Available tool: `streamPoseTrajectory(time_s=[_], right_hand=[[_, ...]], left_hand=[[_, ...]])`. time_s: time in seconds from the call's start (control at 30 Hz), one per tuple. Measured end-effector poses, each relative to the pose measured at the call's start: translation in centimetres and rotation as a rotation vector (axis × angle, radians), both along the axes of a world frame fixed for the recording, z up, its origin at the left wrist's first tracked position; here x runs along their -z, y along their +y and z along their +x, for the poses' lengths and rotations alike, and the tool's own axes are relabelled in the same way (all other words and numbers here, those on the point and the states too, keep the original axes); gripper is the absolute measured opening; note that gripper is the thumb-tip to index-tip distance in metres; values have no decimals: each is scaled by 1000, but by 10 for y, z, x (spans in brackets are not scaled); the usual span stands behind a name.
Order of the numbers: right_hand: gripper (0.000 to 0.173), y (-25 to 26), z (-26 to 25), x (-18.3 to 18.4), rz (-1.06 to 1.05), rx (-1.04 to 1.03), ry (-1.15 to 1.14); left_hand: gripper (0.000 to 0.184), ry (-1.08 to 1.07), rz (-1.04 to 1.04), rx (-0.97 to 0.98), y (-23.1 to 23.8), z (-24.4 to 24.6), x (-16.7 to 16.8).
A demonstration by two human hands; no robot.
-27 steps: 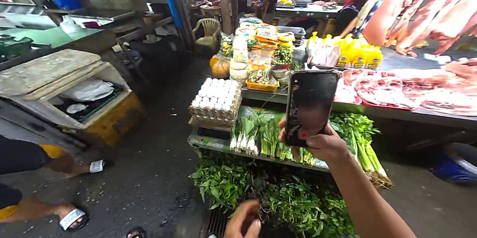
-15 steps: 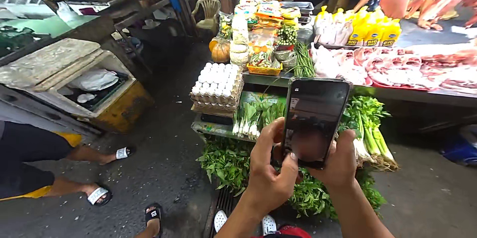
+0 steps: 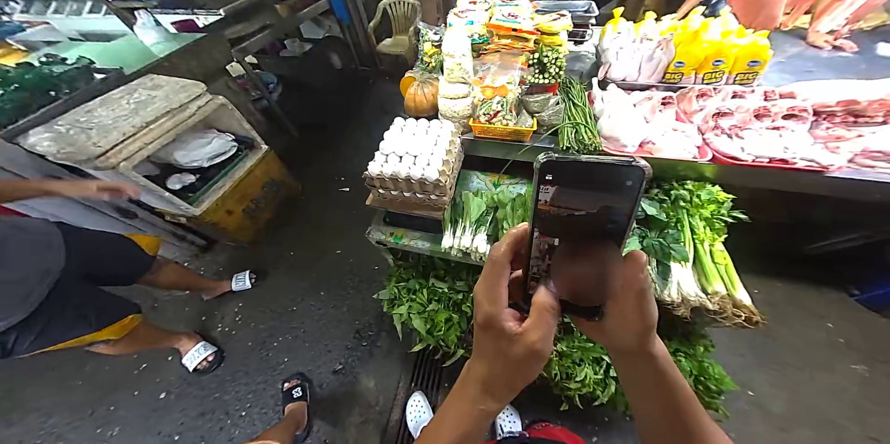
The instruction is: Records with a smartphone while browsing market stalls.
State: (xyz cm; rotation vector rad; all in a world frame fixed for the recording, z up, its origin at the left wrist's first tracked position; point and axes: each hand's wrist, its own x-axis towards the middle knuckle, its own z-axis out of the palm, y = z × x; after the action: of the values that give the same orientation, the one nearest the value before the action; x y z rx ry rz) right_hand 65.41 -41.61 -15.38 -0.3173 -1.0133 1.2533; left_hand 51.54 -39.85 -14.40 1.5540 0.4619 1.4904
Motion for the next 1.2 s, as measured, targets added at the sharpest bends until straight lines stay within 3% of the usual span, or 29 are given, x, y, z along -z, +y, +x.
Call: streamPoseTrajectory(time_s=[0.37, 0.73, 1.0, 1.2], right_hand=[[60, -2, 0, 4, -32, -42, -7], [64, 0, -10, 7, -51, -86, -12], [66, -3, -9, 3, -59, -80, -11], [68, -3, -8, 5, -78, -95, -7]], left_hand=[[57, 32, 27, 156, 1, -22, 9], [55, 48, -5, -9, -7, -23, 6], [58, 33, -28, -24, -12, -17, 6], [73, 58, -22, -43, -15, -13, 6]])
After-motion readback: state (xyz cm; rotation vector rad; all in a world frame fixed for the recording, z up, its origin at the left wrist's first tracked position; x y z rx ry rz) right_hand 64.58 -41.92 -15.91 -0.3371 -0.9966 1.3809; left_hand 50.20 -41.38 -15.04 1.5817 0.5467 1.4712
